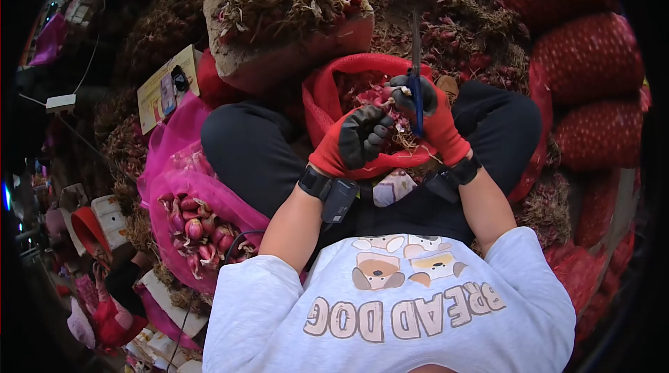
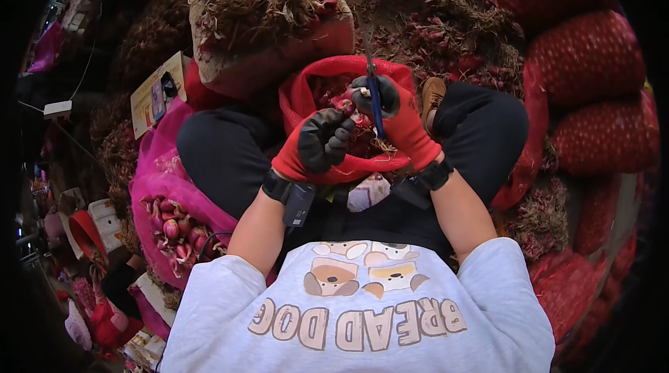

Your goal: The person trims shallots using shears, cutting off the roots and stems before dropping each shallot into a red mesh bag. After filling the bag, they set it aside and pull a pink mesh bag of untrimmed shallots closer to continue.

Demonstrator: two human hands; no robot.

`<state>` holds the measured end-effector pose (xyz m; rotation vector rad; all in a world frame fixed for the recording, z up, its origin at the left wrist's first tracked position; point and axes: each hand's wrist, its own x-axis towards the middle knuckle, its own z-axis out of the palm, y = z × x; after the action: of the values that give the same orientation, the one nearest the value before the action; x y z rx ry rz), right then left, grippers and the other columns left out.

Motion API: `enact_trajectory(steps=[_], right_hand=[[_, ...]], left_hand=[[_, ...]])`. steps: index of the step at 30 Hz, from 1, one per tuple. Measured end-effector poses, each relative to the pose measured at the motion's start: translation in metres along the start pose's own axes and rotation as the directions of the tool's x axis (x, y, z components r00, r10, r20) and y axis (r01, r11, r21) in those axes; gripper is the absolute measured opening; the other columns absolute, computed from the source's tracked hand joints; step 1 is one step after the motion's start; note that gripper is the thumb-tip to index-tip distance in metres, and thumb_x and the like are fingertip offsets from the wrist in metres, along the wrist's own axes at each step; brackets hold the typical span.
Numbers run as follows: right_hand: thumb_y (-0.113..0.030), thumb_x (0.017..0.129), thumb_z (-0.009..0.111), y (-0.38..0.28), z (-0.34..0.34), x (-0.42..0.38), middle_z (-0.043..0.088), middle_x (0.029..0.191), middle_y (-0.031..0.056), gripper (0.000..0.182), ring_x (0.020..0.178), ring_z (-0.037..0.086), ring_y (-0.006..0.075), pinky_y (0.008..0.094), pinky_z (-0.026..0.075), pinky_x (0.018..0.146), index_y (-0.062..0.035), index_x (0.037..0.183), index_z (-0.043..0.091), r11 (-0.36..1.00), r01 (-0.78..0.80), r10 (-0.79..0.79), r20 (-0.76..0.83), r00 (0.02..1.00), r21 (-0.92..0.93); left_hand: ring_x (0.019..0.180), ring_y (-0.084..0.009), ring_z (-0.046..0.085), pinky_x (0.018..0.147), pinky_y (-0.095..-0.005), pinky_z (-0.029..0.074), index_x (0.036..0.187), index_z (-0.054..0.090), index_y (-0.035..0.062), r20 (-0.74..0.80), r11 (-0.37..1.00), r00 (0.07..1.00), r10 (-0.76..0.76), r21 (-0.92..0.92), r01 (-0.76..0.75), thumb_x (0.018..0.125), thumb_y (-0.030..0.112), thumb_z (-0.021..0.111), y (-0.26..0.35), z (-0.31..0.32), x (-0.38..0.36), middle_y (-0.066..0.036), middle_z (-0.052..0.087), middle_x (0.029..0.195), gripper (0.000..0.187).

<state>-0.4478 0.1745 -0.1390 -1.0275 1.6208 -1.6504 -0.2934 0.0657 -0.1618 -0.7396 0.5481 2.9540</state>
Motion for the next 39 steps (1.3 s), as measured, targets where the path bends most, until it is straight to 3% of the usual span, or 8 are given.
enact_trajectory(steps=[6, 11, 14, 20, 26, 29, 35, 39], right_hand=[[-0.011, 0.084, 0.067, 0.007, -0.003, -0.001, 0.064, 0.093, 0.0054, 0.026, 0.08, 0.061, 0.0099, 0.0241, 0.051, 0.071, -0.0011, 0.106, 0.06, 0.986, -0.129, 0.131, -0.018, 0.991, 0.107], [-0.018, 0.086, 0.064, 0.005, -0.016, -0.007, 0.063, 0.096, 0.0064, 0.028, 0.08, 0.064, 0.0148, 0.0269, 0.056, 0.062, -0.0008, 0.108, 0.059, 0.828, -0.293, 0.311, 0.044, 0.949, 0.477], [-0.019, 0.087, 0.063, 0.012, -0.02, -0.008, 0.064, 0.098, 0.0068, 0.029, 0.077, 0.065, 0.015, 0.0272, 0.057, 0.061, -0.0007, 0.11, 0.059, 0.779, -0.325, 0.368, 0.028, 0.929, 0.537], [-0.016, 0.086, 0.063, 0.024, -0.016, -0.008, 0.064, 0.097, 0.0052, 0.029, 0.072, 0.064, 0.0126, 0.0266, 0.057, 0.062, -0.001, 0.11, 0.059, 0.827, -0.285, 0.31, 0.03, 0.95, 0.484], [-0.014, 0.085, 0.065, 0.017, -0.006, -0.007, 0.065, 0.094, 0.0032, 0.026, 0.073, 0.063, 0.0111, 0.024, 0.055, 0.06, -0.0025, 0.108, 0.061, 0.847, -0.337, 0.377, -0.019, 0.926, 0.412], [-0.016, 0.086, 0.065, 0.013, -0.001, -0.006, 0.064, 0.091, 0.0028, 0.026, 0.072, 0.063, 0.0108, 0.0236, 0.055, 0.059, -0.0031, 0.108, 0.061, 0.859, -0.336, 0.385, -0.055, 0.921, 0.387], [-0.021, 0.089, 0.061, 0.025, -0.011, -0.008, 0.064, 0.09, 0.0039, 0.028, 0.072, 0.063, 0.0127, 0.0278, 0.057, 0.057, -0.0007, 0.109, 0.06, 0.809, -0.312, 0.388, -0.052, 0.92, 0.498], [-0.02, 0.089, 0.06, 0.024, -0.022, -0.002, 0.062, 0.091, 0.0054, 0.031, 0.073, 0.065, 0.0155, 0.0283, 0.057, 0.059, 0.0006, 0.113, 0.057, 0.809, -0.288, 0.393, -0.106, 0.914, 0.513]], left_hand=[[0.067, -0.0041, 0.05, 0.059, -0.0177, 0.042, 0.096, 0.056, 0.0057, 0.096, 0.966, 0.983, 0.156, 0.192, -0.172, 0.096, 0.022, 0.047, -0.006, -0.004, -0.001, 0.002, 0.055, 0.08, 0.019], [0.076, -0.0066, 0.056, 0.067, -0.021, 0.046, 0.098, 0.062, 0.0035, 0.038, 0.848, 0.921, 0.389, 0.377, -0.374, 0.09, 0.013, 0.057, -0.003, -0.015, 0.012, 0.0, 0.059, 0.084, 0.013], [0.082, -0.0099, 0.057, 0.074, -0.0242, 0.047, 0.102, 0.059, 0.0018, 0.081, 0.388, 0.598, 0.797, 0.69, -0.611, 0.088, 0.008, 0.06, -0.011, 0.016, 0.018, -0.003, 0.061, 0.093, 0.015], [0.081, -0.0182, 0.062, 0.074, -0.0275, 0.048, 0.099, 0.063, 0.0007, 0.244, -0.019, 0.478, 0.844, 0.904, -0.428, 0.075, -0.003, 0.068, -0.009, 0.026, 0.012, -0.008, 0.061, 0.09, 0.025], [0.082, -0.029, 0.06, 0.072, -0.0344, 0.047, 0.094, 0.061, 0.0012, 0.264, -0.117, 0.523, 0.81, 0.948, -0.297, 0.065, 0.002, 0.071, -0.006, 0.019, 0.008, -0.013, 0.057, 0.092, 0.031], [0.088, -0.0344, 0.056, 0.075, -0.0405, 0.045, 0.096, 0.056, 0.0031, 0.425, -0.48, 0.455, 0.782, 0.877, 0.005, 0.062, 0.01, 0.072, -0.012, 0.022, 0.008, -0.013, 0.054, 0.097, 0.038], [0.103, -0.0348, 0.051, 0.086, -0.0446, 0.038, 0.1, 0.054, 0.0043, 0.312, -0.427, 0.662, 0.682, 0.904, 0.013, 0.064, 0.021, 0.073, -0.011, 0.024, 0.006, -0.015, 0.052, 0.107, 0.044], [0.087, -0.0337, 0.055, 0.075, -0.0406, 0.044, 0.096, 0.056, 0.0048, 0.413, -0.427, 0.539, 0.735, 0.898, -0.105, 0.062, 0.01, 0.072, -0.02, 0.02, 0.011, -0.013, 0.054, 0.096, 0.038]])
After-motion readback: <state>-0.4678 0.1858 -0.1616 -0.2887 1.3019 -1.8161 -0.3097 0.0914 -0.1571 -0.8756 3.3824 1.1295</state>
